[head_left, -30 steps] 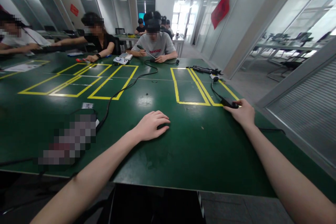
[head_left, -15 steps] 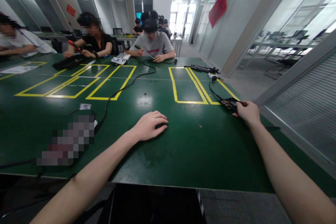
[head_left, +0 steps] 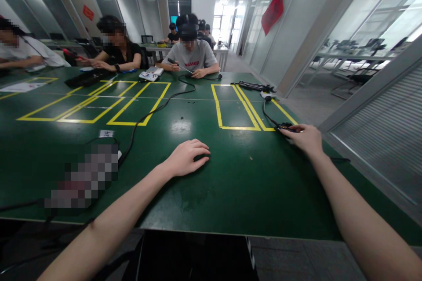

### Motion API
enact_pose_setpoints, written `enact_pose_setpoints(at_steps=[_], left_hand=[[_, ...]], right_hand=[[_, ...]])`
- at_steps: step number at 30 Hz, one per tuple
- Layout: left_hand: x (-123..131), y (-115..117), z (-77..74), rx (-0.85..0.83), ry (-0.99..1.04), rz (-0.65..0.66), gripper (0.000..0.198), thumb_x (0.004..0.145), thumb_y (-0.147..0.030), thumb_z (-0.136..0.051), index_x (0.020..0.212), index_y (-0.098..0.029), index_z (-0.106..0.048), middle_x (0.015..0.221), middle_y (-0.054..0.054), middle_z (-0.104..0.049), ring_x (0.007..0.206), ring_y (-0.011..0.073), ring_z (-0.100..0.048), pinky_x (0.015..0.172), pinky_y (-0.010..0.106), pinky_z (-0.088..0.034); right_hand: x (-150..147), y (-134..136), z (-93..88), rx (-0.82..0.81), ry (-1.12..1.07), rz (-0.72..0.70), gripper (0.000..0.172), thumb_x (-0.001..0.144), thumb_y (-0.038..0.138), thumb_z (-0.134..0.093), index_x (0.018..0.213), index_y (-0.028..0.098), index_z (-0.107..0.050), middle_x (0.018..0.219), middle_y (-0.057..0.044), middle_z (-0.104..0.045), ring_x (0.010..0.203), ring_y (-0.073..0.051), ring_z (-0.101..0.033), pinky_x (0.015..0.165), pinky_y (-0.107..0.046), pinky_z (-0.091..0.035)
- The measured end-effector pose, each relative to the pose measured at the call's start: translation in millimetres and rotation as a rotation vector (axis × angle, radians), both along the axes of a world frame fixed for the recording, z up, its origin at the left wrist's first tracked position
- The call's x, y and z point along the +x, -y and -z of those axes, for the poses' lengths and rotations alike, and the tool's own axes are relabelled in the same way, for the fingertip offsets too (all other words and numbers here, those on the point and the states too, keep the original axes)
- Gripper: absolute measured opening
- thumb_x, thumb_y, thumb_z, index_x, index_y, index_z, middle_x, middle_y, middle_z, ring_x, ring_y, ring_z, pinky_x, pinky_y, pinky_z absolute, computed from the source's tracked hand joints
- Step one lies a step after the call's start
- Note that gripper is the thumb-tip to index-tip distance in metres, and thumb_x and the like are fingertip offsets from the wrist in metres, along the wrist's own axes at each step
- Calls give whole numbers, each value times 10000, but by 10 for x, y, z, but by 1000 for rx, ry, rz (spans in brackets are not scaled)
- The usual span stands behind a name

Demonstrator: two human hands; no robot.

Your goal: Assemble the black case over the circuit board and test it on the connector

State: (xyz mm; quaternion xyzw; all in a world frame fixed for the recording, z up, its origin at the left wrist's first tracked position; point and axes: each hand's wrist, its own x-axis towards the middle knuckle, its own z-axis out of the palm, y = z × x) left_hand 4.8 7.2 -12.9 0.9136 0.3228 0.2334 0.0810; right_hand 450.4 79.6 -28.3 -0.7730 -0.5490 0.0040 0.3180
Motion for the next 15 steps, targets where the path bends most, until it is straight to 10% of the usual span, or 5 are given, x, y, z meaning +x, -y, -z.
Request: enact_pose_setpoints(at_steps=[15], left_hand=[[-3, 9, -4, -10, 0, 1, 194, 982, -281, -593, 1047, -197, -756, 1147, 63, -765, 1053, 216, -698, 935, 380, -562]], right_hand=[[-100, 35, -31, -29, -104, -18, 342, 658, 458, -808, 859, 183, -783, 805, -114, -757, 738, -307, -695, 567, -357, -482]])
